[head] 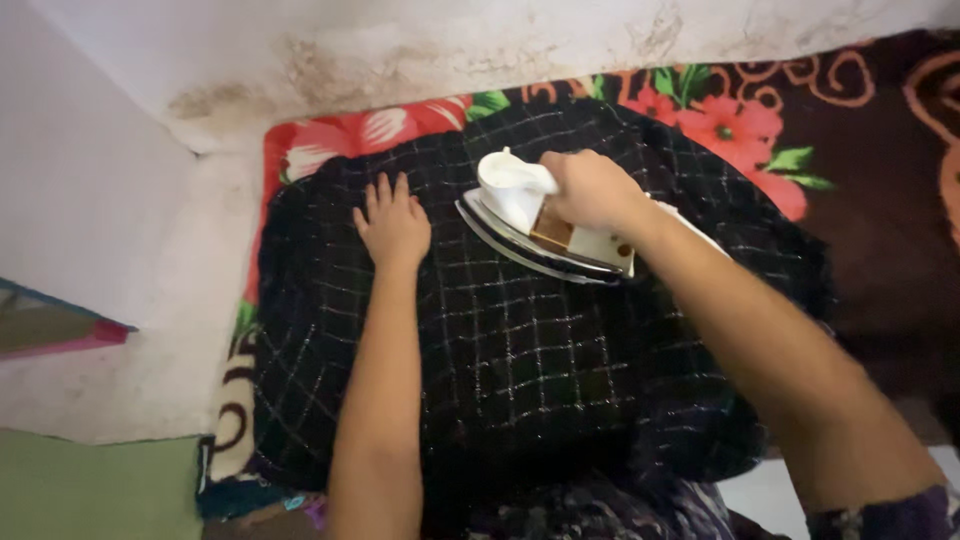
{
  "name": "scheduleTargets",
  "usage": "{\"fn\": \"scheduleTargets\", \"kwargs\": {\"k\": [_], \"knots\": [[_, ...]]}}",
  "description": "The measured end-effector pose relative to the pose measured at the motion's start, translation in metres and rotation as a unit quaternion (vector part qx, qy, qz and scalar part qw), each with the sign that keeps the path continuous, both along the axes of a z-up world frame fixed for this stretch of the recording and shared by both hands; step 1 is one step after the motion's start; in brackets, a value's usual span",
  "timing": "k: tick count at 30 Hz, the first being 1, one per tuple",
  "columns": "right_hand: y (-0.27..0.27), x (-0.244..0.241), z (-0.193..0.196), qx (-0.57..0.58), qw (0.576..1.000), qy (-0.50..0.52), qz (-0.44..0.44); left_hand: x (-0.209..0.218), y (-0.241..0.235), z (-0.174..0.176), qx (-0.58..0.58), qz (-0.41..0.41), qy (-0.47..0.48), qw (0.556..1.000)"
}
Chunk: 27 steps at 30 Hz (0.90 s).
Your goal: The person irons a dark, patterned cloth on a floral surface using an iron, pressing it flat and turning it over to continue ironing different sections.
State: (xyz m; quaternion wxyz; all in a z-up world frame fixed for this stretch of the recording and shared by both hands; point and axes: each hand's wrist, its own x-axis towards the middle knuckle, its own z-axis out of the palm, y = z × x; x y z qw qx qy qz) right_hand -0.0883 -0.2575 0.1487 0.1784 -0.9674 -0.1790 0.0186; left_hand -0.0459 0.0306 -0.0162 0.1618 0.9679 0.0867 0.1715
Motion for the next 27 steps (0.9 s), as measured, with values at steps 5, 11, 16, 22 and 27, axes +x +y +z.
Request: {"fn": "scheduleTargets", "kwargs": {"k": [5,11,16,22,27], "knots": [[0.023,0.019,-0.002,-0.03,0.997,-0.03,-0.07,0.0,-0.004,0.011,-0.01,0.011,0.01,1.0],[0.056,0.088,-0.026,0.027,0.989,-0.112,-0.095,0.004,-0.001,0.007,-0.011,0.009,0.013,1.0],[0.038,0.073,-0.02,0.006,0.998,-0.042,0.055,0.012,0.014,-0.014,-0.07,-0.011,-0.056,0.996],[-0.014,-0.031,0.003,0.02,0.958,0.031,0.286,0.017,0.014,-0.021,-0.095,-0.002,-0.07,0.993],[-0.002,-0.047,0.007,-0.066,0.979,-0.02,0.189,0.022,0.017,-0.023,-0.123,0.005,-0.083,0.989]]}}
